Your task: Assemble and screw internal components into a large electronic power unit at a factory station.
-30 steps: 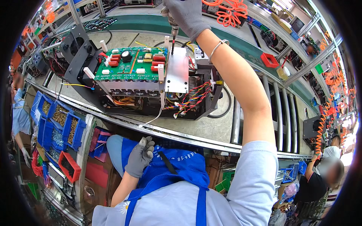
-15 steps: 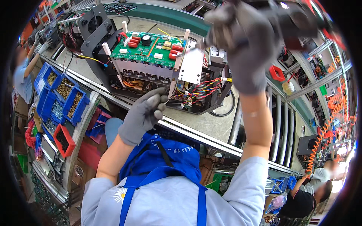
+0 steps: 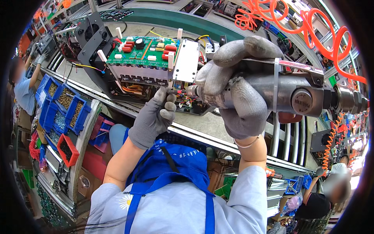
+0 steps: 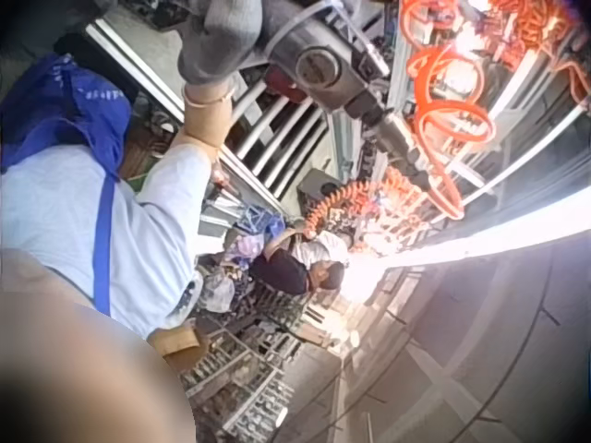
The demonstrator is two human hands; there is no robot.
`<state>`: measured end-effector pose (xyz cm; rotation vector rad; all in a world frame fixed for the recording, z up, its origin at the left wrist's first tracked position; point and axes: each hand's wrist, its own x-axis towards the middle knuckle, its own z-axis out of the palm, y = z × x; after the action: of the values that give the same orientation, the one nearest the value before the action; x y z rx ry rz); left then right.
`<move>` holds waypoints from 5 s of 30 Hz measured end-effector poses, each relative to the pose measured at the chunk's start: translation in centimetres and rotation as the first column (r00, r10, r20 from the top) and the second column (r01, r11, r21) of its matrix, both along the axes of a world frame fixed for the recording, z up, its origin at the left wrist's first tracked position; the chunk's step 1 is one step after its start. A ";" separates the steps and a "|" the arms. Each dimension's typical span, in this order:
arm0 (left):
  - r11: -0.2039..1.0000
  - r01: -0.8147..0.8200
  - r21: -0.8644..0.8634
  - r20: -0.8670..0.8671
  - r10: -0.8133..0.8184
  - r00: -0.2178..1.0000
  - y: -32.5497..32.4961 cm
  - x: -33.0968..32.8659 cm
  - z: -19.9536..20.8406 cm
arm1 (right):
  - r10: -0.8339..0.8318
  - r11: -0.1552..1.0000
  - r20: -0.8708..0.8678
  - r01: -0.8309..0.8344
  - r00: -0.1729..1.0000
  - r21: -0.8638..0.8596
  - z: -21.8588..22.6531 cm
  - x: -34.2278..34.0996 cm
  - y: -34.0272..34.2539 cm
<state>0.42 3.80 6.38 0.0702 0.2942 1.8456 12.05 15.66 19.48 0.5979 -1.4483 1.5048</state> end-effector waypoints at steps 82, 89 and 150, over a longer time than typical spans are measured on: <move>0.912 -0.275 -0.305 0.145 0.330 0.933 -16.5 -2.3 -16.2 | -0.300 0.929 0.745 0.361 0.596 0.086 4.5 -8.3 31.6; 0.577 -0.664 -0.475 -0.396 0.534 0.747 -23.4 -2.3 -13.0 | -0.055 0.935 0.998 0.351 0.006 0.049 -18.3 4.4 39.3; -0.805 -0.156 -0.573 -0.628 0.553 -0.548 -94.6 10.6 -23.9 | -0.594 0.434 0.328 -0.051 0.735 0.900 -11.5 -6.4 -21.2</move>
<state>10.98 -90.84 -17.53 -2.6321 1.2367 3.0386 5.70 -5.58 8.00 0.3619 -2.7491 0.5165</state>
